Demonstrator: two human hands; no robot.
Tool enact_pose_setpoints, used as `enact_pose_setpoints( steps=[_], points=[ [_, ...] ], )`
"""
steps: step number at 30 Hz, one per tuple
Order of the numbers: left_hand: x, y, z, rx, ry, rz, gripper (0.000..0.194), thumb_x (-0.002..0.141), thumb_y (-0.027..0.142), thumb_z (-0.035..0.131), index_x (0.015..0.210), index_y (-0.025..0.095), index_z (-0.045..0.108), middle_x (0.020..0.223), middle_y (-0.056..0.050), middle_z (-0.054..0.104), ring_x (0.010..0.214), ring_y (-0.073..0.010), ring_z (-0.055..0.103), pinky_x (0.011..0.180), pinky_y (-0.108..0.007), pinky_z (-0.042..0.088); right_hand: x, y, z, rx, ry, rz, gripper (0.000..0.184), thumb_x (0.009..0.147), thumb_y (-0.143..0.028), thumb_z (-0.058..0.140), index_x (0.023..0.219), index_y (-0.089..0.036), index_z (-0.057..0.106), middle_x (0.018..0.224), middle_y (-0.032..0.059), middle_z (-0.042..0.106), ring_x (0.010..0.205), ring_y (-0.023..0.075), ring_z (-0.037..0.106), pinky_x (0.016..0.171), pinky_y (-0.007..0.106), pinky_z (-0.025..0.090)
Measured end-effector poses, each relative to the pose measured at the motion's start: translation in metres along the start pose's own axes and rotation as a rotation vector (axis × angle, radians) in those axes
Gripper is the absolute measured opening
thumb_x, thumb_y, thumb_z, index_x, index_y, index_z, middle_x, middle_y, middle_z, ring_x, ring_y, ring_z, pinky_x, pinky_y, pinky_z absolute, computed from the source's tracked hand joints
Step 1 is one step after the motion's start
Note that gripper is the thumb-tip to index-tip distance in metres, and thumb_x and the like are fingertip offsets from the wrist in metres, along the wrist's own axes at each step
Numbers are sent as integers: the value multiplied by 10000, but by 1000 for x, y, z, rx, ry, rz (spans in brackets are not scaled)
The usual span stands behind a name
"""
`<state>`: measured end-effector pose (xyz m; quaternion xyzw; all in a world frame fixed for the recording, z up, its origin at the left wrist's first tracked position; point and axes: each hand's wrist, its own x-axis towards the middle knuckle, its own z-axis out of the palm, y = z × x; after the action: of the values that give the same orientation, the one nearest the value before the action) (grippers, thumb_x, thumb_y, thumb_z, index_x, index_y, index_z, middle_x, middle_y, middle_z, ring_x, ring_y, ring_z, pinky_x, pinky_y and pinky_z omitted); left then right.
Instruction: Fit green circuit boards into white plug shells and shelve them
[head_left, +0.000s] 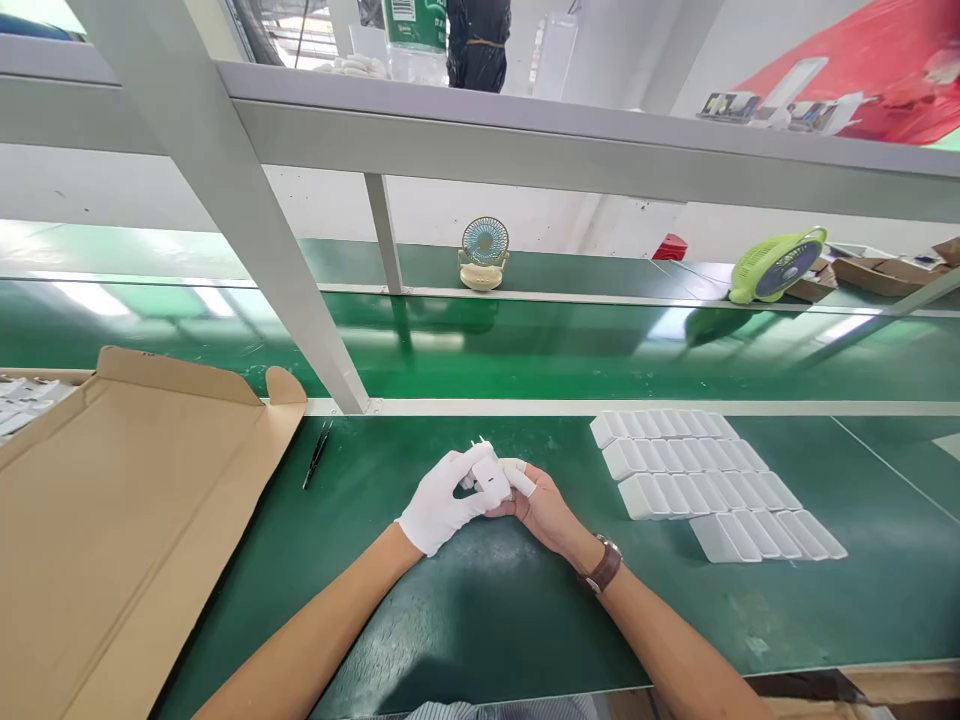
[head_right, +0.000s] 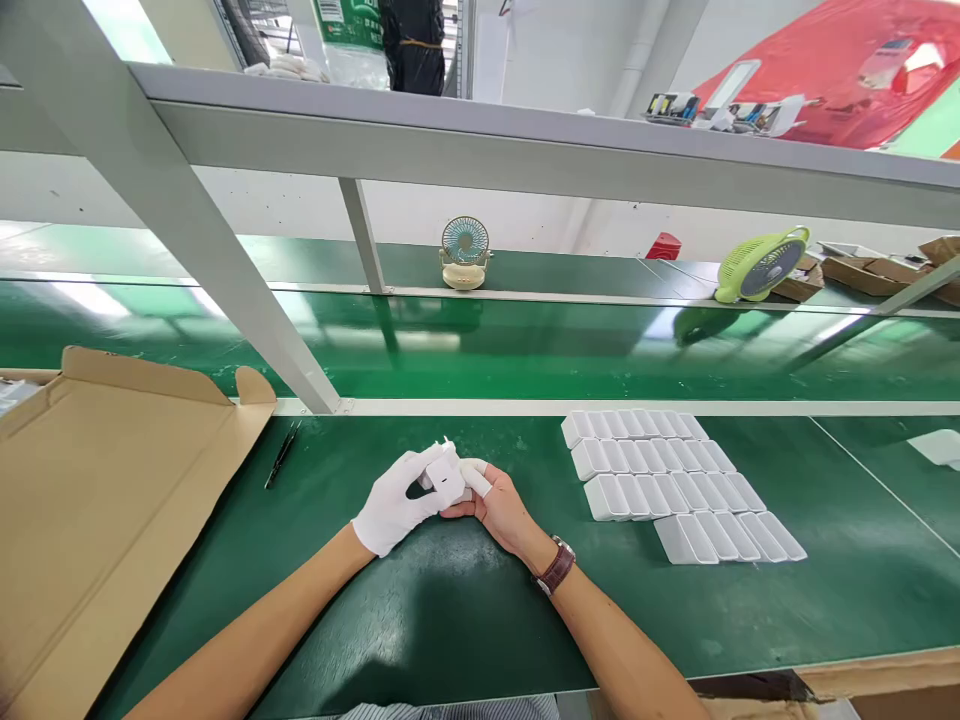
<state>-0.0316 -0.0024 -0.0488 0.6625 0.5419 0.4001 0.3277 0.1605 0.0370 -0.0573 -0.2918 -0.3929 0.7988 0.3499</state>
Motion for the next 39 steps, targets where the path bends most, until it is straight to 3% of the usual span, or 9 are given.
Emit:
enact_pose_setpoints(
  steps=[11, 15, 21, 26, 29, 33, 36, 39],
  points=[
    [-3, -7, 1, -5, 18, -6, 524, 873, 475, 712, 1368, 354, 586, 892, 23, 540, 827, -149, 552, 795, -292, 474, 0, 9, 1, -11, -31, 31, 332, 970, -478, 613, 1123, -189, 671, 1020, 78, 726, 883, 224, 720, 795, 436, 630],
    [-1, -4, 0, 78, 28, 26, 521, 901, 422, 677, 1401, 347, 553, 925, 13, 574, 835, -153, 574, 798, -302, 490, 1, 10, -3, -99, 12, -49, 352, 958, -478, 625, 1184, -211, 663, 1090, 85, 725, 903, 233, 714, 793, 449, 632],
    [4, -16, -3, 238, -2, 37, 366, 937, 382, 614, 1293, 299, 620, 1067, -17, 659, 922, -181, 622, 827, -335, 517, 2, 5, -19, -641, 319, -471, 324, 890, -421, 708, 1163, -250, 684, 1219, 90, 694, 1091, 262, 668, 944, 444, 586],
    [9, -28, -15, 314, 90, 39, 335, 967, 324, 563, 1290, 261, 624, 1130, -45, 668, 1014, -187, 640, 902, -344, 536, 1, 4, -18, -1119, 292, -457, 331, 939, -403, 622, 1243, -276, 644, 1210, 85, 685, 1040, 269, 671, 941, 481, 565],
    [15, -27, -35, 388, 221, 60, 319, 967, 323, 564, 1266, 244, 642, 1176, -62, 672, 1020, -188, 650, 941, -350, 536, -1, 3, -16, -1185, 272, -453, 345, 940, -436, 622, 1247, -278, 623, 1208, 69, 689, 1066, 268, 666, 955, 475, 554],
    [19, -17, -87, 528, 419, -15, 337, 968, 385, 548, 1248, 227, 650, 1197, -82, 681, 1045, -216, 653, 903, -339, 541, -9, -3, -23, -1152, 357, -543, 363, 968, -449, 580, 1264, -242, 605, 1250, 90, 673, 1124, 264, 652, 1004, 470, 534],
    [10, -14, -132, 690, 374, -218, 402, 948, 473, 539, 1271, 255, 638, 1227, -82, 674, 1039, -248, 656, 892, -368, 530, -16, -11, -30, -1136, 419, -659, 337, 988, -412, 554, 1266, -231, 617, 1250, 100, 677, 1131, 265, 650, 1030, 481, 521],
    [-14, -21, -161, 841, 276, -521, 446, 930, 543, 499, 1250, 264, 633, 1238, -115, 651, 1038, -299, 651, 823, -411, 521, -21, -19, -32, -1146, 450, -789, 297, 982, -353, 570, 1248, -243, 642, 1235, 96, 689, 1133, 273, 656, 1021, 493, 533]
  ],
)
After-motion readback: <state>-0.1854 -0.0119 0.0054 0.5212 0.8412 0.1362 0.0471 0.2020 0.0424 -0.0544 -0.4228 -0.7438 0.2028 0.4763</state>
